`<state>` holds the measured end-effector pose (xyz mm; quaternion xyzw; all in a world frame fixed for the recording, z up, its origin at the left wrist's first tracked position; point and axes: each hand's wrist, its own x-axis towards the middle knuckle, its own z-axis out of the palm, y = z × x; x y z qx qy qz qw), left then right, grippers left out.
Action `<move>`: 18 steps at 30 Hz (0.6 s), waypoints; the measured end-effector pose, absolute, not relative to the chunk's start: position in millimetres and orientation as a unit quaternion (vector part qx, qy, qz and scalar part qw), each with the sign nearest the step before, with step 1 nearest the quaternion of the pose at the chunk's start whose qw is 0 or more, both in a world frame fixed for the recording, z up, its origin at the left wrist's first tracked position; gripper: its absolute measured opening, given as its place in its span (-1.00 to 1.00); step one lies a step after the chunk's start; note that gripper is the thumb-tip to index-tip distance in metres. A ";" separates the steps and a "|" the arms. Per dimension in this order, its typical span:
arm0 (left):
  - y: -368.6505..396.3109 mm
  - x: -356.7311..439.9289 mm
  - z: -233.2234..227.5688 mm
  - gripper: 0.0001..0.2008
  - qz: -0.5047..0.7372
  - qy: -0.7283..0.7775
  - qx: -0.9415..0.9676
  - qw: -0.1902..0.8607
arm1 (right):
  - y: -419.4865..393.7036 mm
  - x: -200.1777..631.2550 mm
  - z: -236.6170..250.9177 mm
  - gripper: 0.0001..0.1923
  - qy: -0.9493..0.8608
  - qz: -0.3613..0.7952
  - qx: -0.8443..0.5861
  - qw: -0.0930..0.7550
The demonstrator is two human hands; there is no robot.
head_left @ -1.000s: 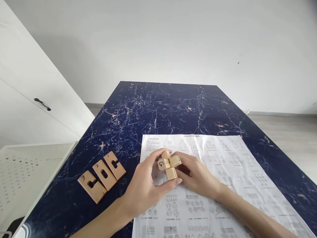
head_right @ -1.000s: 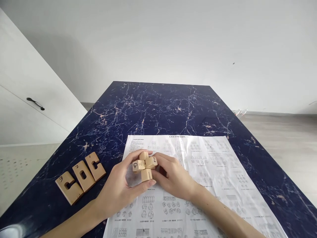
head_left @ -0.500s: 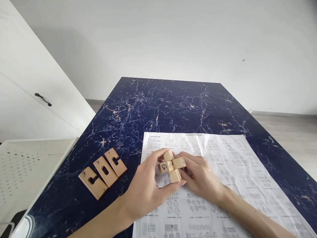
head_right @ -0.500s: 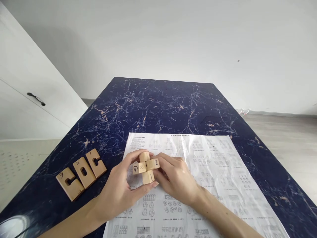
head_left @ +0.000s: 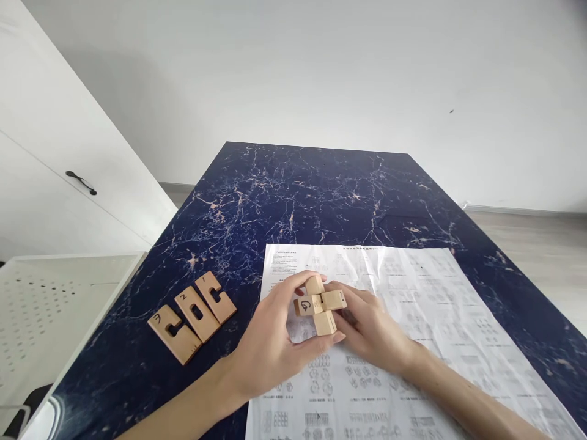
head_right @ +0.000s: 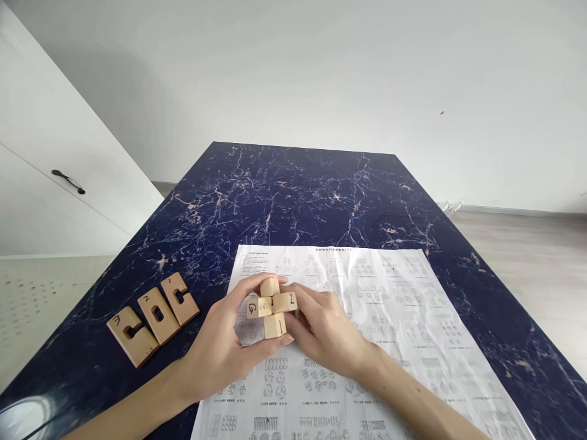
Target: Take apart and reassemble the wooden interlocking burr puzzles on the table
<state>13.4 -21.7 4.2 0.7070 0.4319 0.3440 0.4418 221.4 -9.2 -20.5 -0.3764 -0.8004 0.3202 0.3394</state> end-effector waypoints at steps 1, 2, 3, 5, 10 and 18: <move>-20.9 12.8 5.1 -0.43 0.343 0.426 0.704 0.453 | -9.5 221.9 -20.9 -0.84 -0.801 0.321 -0.372 0.341; -20.2 12.2 5.8 -0.44 0.342 0.419 0.702 0.464 | -9.8 222.6 -21.3 -0.83 -0.801 0.326 -0.366 0.343; -19.6 11.5 6.2 -0.44 0.341 0.411 0.701 0.473 | -10.0 223.3 -21.4 -0.82 -0.800 0.334 -0.360 0.343; -18.9 9.9 5.7 -0.44 0.336 0.400 0.701 0.485 | -10.0 225.0 -21.2 -0.80 -0.799 0.354 -0.349 0.339; -18.5 6.5 1.7 -0.37 0.326 0.386 0.728 0.464 | -9.7 229.2 -20.6 -0.77 -0.795 0.396 -0.329 0.320; -10.9 1.2 9.9 -0.33 0.271 0.314 0.773 0.479 | -1.9 245.0 1.0 -0.91 -0.711 0.624 -0.269 0.180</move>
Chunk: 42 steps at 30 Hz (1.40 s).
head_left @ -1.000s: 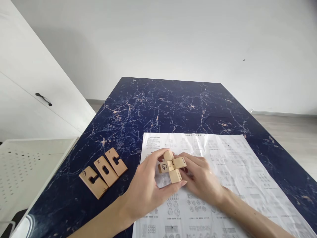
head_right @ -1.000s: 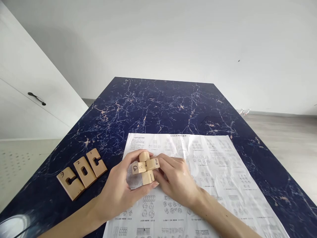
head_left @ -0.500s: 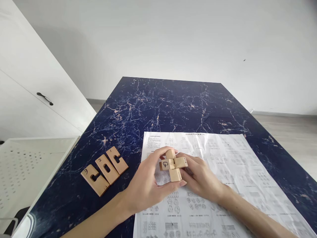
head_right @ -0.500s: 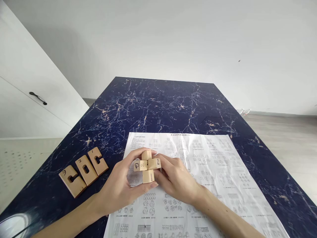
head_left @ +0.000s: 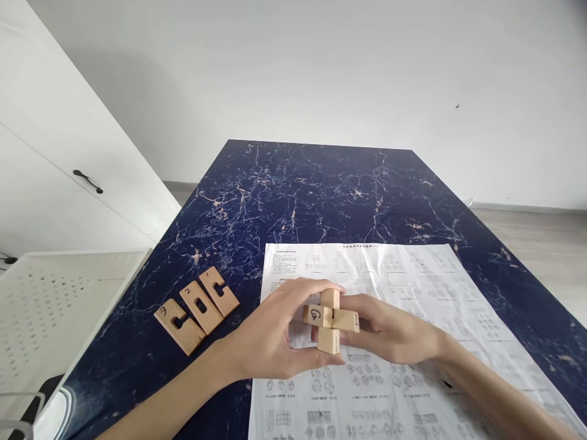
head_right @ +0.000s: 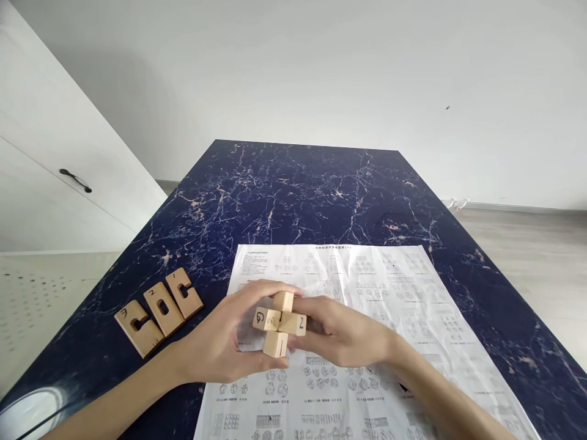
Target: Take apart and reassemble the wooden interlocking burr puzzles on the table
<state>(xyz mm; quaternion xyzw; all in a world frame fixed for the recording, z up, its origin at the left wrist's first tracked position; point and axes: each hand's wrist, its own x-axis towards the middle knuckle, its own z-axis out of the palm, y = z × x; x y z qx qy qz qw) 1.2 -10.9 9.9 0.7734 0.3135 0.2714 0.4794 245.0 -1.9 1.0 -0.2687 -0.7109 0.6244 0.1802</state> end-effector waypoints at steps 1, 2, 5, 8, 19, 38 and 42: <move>-10.1 0.5 11.5 -0.34 0.258 0.302 0.779 0.485 | -0.3 247.1 3.7 -0.89 -0.701 0.651 -0.247 0.157; -9.7 0.0 13.0 -0.35 0.250 0.294 0.784 0.486 | 1.0 248.6 5.2 -0.85 -0.694 0.666 -0.234 0.139; -10.2 -0.6 15.4 -0.35 0.253 0.292 0.790 0.477 | 1.9 249.3 3.5 -0.79 -0.690 0.665 -0.250 0.138; -11.1 -0.5 14.4 -0.38 0.263 0.296 0.795 0.460 | -0.5 246.4 -1.2 -0.77 -0.687 0.647 -0.289 0.161; -16.0 3.2 -1.2 -0.24 0.348 0.330 0.804 0.352 | -17.9 232.4 -10.3 -0.83 -0.757 0.414 -0.399 0.309; -24.0 11.6 -1.9 -0.31 0.391 0.392 0.776 0.302 | -22.8 224.7 -19.0 -0.74 -0.778 0.319 -0.392 0.375; -27.9 15.6 2.9 -0.34 0.401 0.403 0.767 0.296 | -27.1 219.4 -16.1 -0.78 -0.769 0.299 -0.406 0.393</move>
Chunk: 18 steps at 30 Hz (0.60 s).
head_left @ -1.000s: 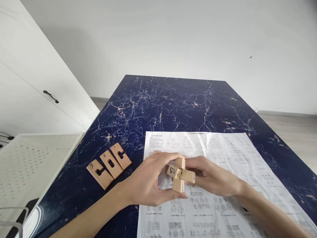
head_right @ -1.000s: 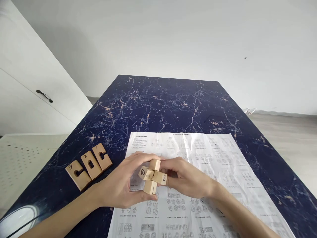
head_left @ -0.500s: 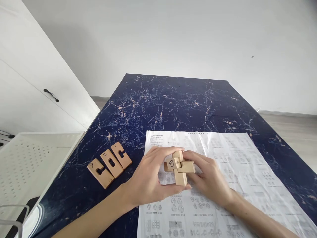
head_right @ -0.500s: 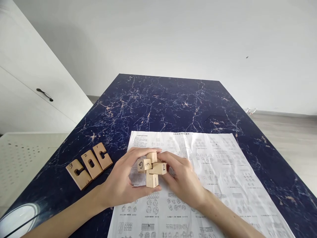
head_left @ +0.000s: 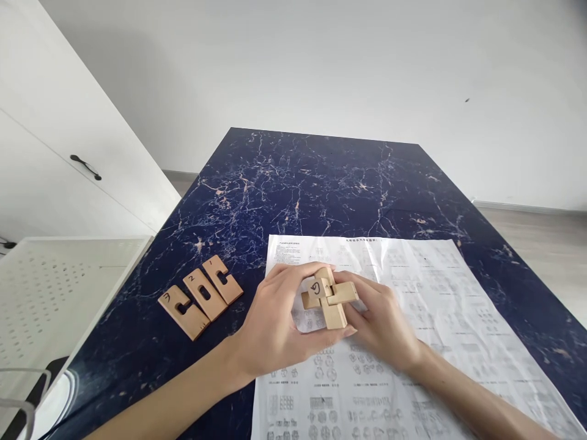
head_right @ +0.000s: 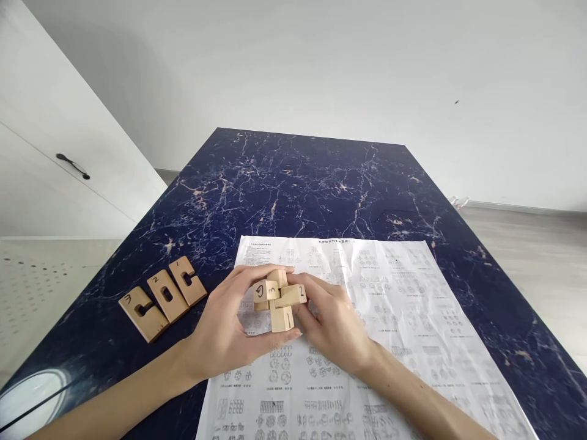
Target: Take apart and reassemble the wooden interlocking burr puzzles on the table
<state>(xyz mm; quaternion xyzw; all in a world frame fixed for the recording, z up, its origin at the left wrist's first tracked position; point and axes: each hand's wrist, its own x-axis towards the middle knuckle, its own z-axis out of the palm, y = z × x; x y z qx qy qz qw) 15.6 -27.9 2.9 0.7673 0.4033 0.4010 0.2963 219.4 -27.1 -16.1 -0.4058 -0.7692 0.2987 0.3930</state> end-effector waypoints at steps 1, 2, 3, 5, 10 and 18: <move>-28.5 16.1 3.3 -0.34 0.403 0.404 0.766 0.294 | -27.8 218.6 -16.0 -0.78 -0.768 0.295 -0.408 0.396; -28.9 16.3 3.4 -0.34 0.407 0.405 0.765 0.291 | -28.5 217.9 -16.2 -0.77 -0.767 0.290 -0.410 0.399; -29.2 16.5 3.4 -0.33 0.410 0.406 0.764 0.289 | -29.1 217.4 -16.6 -0.75 -0.766 0.287 -0.411 0.403; -29.5 16.6 3.5 -0.33 0.415 0.410 0.760 0.287 | -29.9 216.2 -17.9 -0.73 -0.764 0.282 -0.413 0.408; -29.3 16.5 4.2 -0.35 0.423 0.419 0.752 0.282 | -30.2 213.2 -19.7 -0.71 -0.759 0.263 -0.419 0.423; -30.8 19.8 7.1 -0.39 0.429 0.435 0.734 0.298 | -31.8 211.5 -17.7 -0.72 -0.754 0.264 -0.431 0.420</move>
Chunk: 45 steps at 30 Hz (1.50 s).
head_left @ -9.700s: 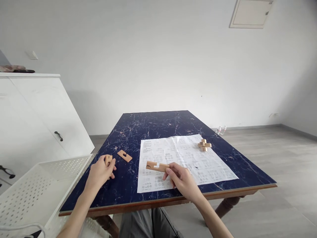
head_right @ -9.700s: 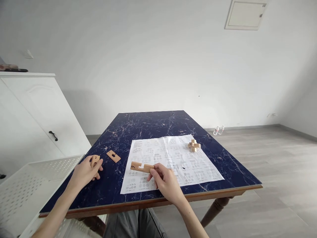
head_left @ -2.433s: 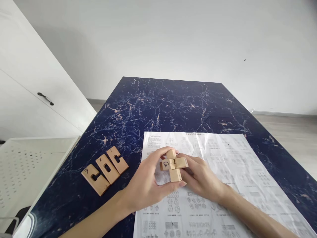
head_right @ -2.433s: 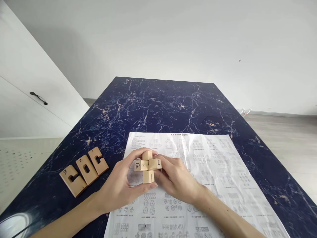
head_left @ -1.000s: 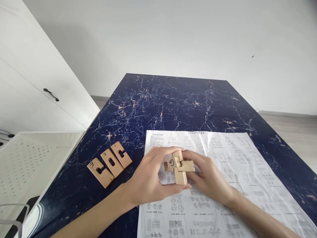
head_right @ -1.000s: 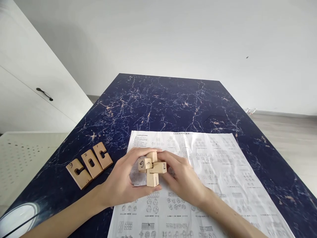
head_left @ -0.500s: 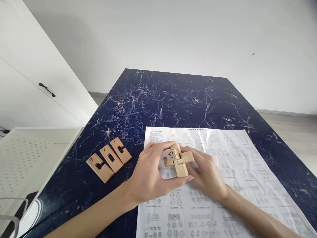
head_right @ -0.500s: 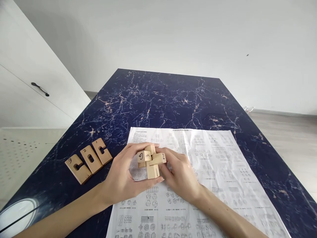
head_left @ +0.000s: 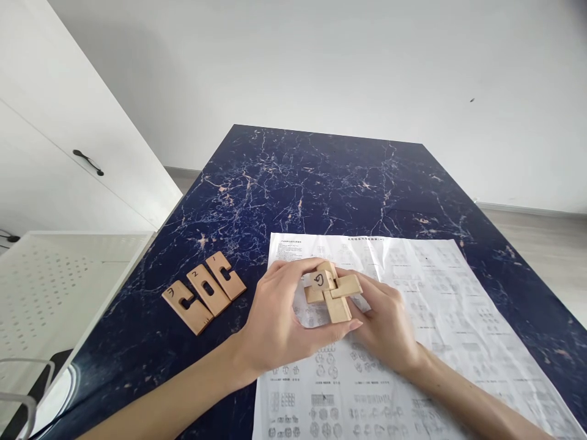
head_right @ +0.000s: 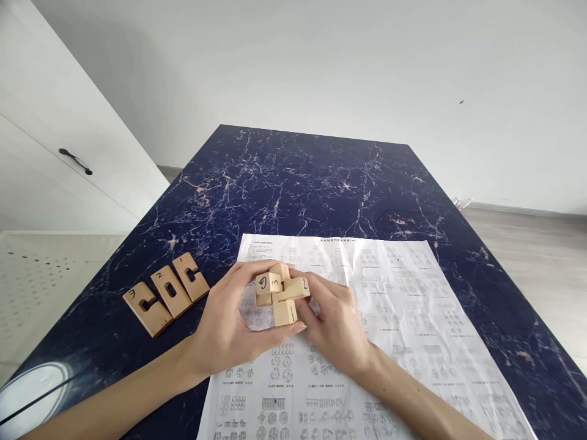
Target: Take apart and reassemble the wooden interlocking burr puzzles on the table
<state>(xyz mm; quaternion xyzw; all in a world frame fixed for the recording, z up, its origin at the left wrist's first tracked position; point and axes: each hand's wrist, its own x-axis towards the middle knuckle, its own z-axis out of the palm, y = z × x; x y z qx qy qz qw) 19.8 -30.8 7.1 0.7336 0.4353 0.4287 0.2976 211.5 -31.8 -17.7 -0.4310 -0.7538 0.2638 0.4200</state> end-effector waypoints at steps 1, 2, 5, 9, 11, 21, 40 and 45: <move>-31.1 20.9 7.5 -0.39 0.430 0.441 0.728 0.300 | -32.2 211.4 -17.5 -0.73 -0.753 0.263 -0.433 0.419; -31.4 21.9 7.9 -0.38 0.431 0.448 0.723 0.302 | -32.6 211.2 -17.6 -0.73 -0.752 0.262 -0.437 0.418; -31.8 23.7 7.9 -0.38 0.427 0.464 0.712 0.309 | -33.1 211.7 -19.2 -0.76 -0.743 0.270 -0.447 0.419; -31.0 21.9 5.1 -0.37 0.420 0.466 0.700 0.340 | -32.1 213.2 -21.3 -0.77 -0.723 0.329 -0.454 0.403; -30.2 19.9 3.9 -0.35 0.409 0.462 0.695 0.369 | -31.0 213.6 -20.7 -0.81 -0.709 0.370 -0.457 0.390; -15.6 5.1 4.7 -0.28 0.394 0.380 0.674 0.497 | -18.6 223.9 -10.6 -0.59 -0.632 0.623 -0.339 0.313; -11.1 2.7 8.4 -0.43 0.350 0.311 0.632 0.617 | -15.2 224.6 -13.4 -0.60 -0.616 0.702 -0.218 0.283; -11.4 6.1 10.9 -0.44 0.358 0.326 0.631 0.606 | -16.2 223.9 -13.5 -0.59 -0.631 0.687 -0.220 0.286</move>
